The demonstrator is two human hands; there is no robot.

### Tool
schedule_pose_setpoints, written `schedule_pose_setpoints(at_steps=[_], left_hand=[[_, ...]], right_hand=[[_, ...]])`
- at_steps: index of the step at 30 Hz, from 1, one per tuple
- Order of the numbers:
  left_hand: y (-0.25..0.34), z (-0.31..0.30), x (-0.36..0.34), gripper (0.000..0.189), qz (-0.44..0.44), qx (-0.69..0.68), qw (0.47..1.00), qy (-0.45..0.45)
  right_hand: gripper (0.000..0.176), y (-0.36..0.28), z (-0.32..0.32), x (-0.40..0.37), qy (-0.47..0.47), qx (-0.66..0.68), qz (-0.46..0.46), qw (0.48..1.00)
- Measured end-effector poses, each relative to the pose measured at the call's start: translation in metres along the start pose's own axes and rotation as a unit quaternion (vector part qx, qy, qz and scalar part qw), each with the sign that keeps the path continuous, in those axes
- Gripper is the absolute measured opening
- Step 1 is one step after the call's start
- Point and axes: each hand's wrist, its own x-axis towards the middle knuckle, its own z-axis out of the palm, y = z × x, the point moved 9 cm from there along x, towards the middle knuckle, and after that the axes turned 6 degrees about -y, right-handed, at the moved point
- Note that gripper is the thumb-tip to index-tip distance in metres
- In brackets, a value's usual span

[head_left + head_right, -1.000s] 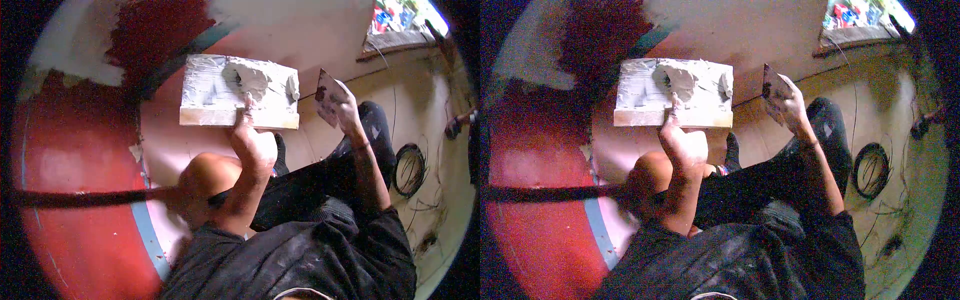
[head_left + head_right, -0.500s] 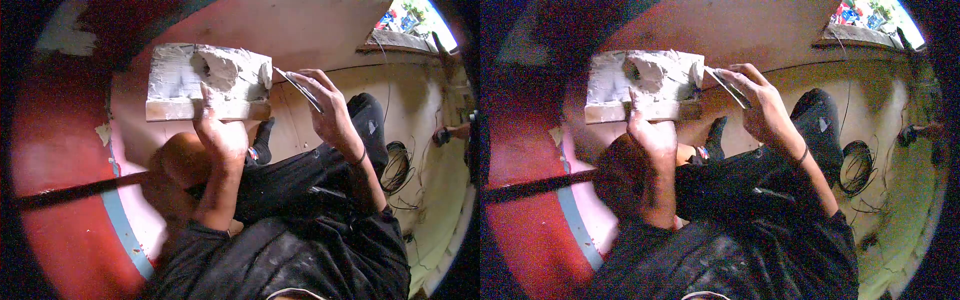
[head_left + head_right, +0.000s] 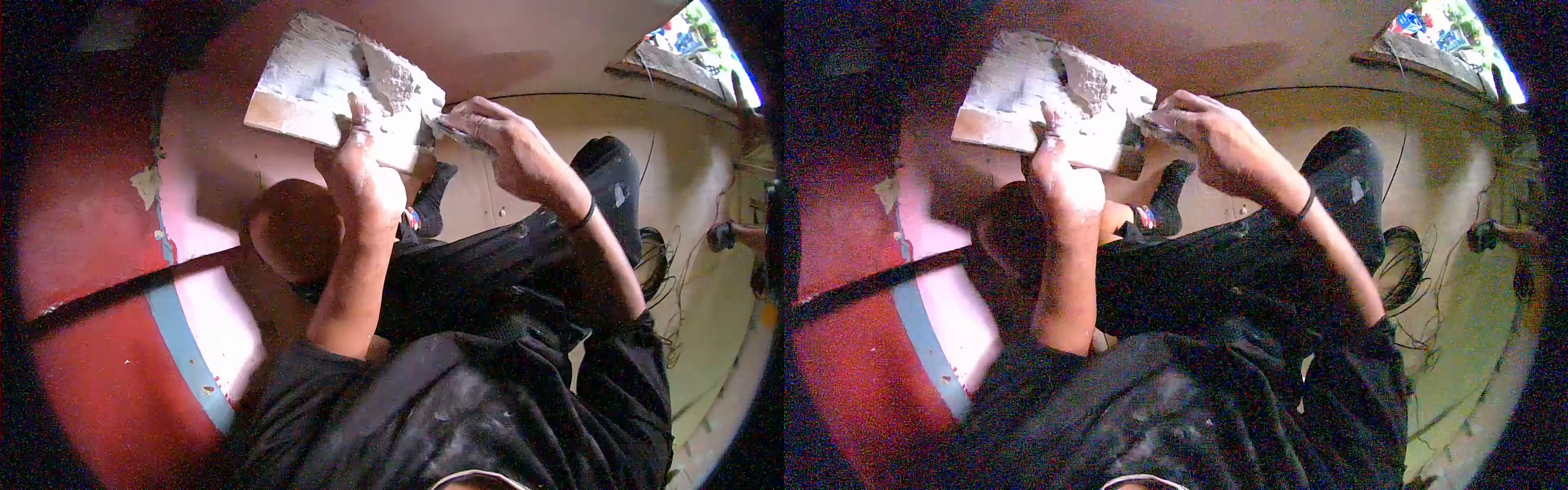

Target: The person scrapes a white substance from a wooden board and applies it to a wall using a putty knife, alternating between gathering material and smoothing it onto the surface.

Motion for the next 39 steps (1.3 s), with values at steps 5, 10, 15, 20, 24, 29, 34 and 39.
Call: schedule_pose_setpoints(at_steps=[5, 10, 15, 20, 24, 29, 34, 39], left_hand=[[-0.003, 0.001, 0.004, 0.037, 0.003, 0.005, 1.000, 0.025], [-0.004, -0.010, 0.007, 0.039, 0.012, 0.020, 0.996, 0.080], [-0.008, -0.013, 0.007, 0.035, -0.003, 0.004, 0.998, 0.057], [-0.018, 0.006, -0.003, 0.029, -0.028, 0.017, 0.999, 0.032], [-0.019, -0.002, -0.004, 0.030, -0.030, 0.030, 0.999, 0.020], [-0.012, -0.004, -0.006, 0.033, 0.006, 0.059, 0.996, 0.070], [-0.020, -0.013, 0.000, 0.036, -0.004, 0.067, 0.996, 0.061], [-0.014, -0.005, -0.003, 0.034, -0.013, 0.089, 0.995, 0.035]], right_hand=[[0.044, 0.013, 0.004, 0.000, -0.078, 0.099, -0.017, 0.992], [0.043, 0.014, 0.000, -0.007, -0.108, 0.123, -0.126, 0.978], [0.043, 0.073, -0.018, -0.023, -0.051, 0.389, 0.114, 0.912], [0.049, 0.085, -0.009, -0.015, -0.062, 0.175, 0.102, 0.977], [0.060, 0.064, 0.003, -0.010, -0.045, 0.036, -0.006, 0.998], [0.059, 0.054, 0.010, -0.005, -0.034, 0.102, -0.020, 0.994], [0.059, 0.041, 0.017, -0.004, -0.018, 0.149, -0.006, 0.989], [0.056, 0.032, 0.025, -0.007, -0.051, 0.175, -0.011, 0.983]])
